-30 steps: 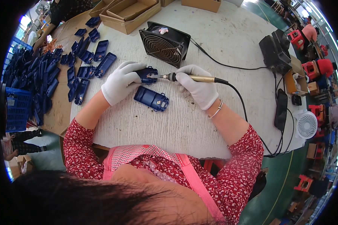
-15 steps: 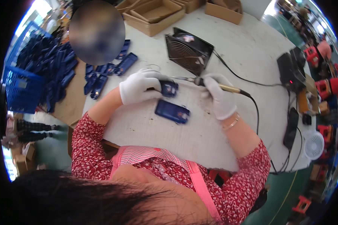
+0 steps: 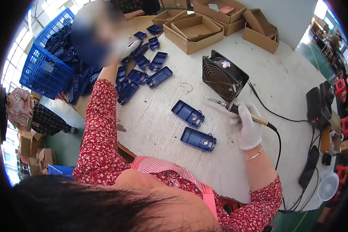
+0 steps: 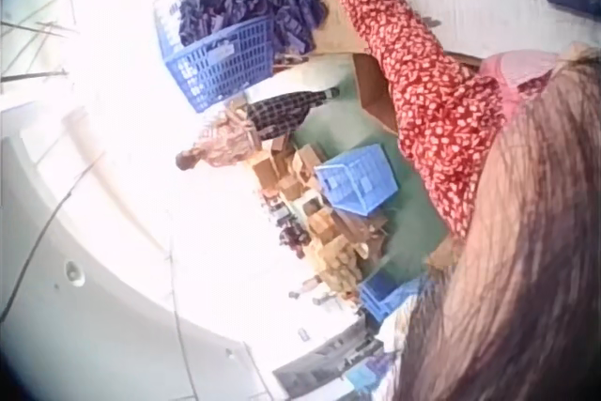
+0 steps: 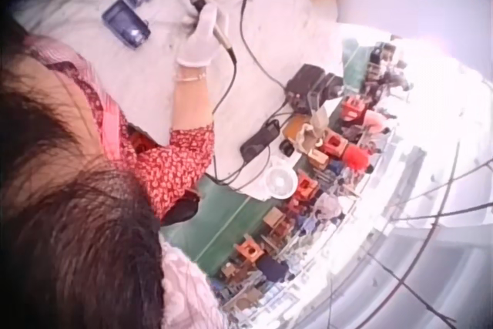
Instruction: The person solders components into plastic casings using a soldering iron, stacks the processed casings on the table, and places them into a cardboard box.
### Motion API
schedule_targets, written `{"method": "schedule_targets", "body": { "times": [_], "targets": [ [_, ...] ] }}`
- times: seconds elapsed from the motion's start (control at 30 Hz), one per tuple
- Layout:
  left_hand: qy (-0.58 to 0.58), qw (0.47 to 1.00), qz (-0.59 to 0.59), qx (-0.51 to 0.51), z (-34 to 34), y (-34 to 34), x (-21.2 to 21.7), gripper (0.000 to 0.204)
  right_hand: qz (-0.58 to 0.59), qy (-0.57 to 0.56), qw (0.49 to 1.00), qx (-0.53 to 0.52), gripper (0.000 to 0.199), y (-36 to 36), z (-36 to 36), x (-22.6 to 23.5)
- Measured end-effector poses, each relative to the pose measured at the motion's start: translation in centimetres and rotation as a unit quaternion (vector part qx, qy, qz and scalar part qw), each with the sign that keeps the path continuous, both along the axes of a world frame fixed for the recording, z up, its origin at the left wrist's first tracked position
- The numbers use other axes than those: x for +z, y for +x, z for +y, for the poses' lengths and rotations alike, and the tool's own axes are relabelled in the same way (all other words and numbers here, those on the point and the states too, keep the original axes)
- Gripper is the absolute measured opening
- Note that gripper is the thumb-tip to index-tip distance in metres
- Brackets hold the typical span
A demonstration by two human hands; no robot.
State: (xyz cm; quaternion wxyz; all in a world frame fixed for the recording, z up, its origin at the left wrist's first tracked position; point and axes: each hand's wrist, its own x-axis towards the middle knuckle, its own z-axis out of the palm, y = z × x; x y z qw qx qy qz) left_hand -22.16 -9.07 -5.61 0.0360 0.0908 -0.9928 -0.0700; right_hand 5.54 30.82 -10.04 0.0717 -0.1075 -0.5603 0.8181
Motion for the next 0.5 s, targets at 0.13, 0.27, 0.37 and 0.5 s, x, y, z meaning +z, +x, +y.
{"method": "schedule_targets", "body": {
  "times": [0.13,0.27,0.37,0.5],
  "targets": [
    [-0.013,0.997,-0.073,0.023,-1.7,-1.3,-2.1,0.079,0.005,0.004,1.000,0.002,0.019,0.0,0.0,0.0],
    [0.012,0.998,-0.050,-0.026,-1.3,-0.9,-3.5,0.076,0.010,0.015,1.000,-0.006,0.019,0.0,0.2,-0.1],
    [0.045,0.989,0.004,-0.139,-0.7,0.5,-3.8,0.064,0.017,0.015,1.000,0.001,0.019,0.0,0.3,-0.3],
    [0.085,0.967,-0.031,-0.237,0.8,2.9,-2.9,0.059,0.031,0.023,0.999,0.014,0.019,-0.2,0.3,-0.6]
  ]
}}
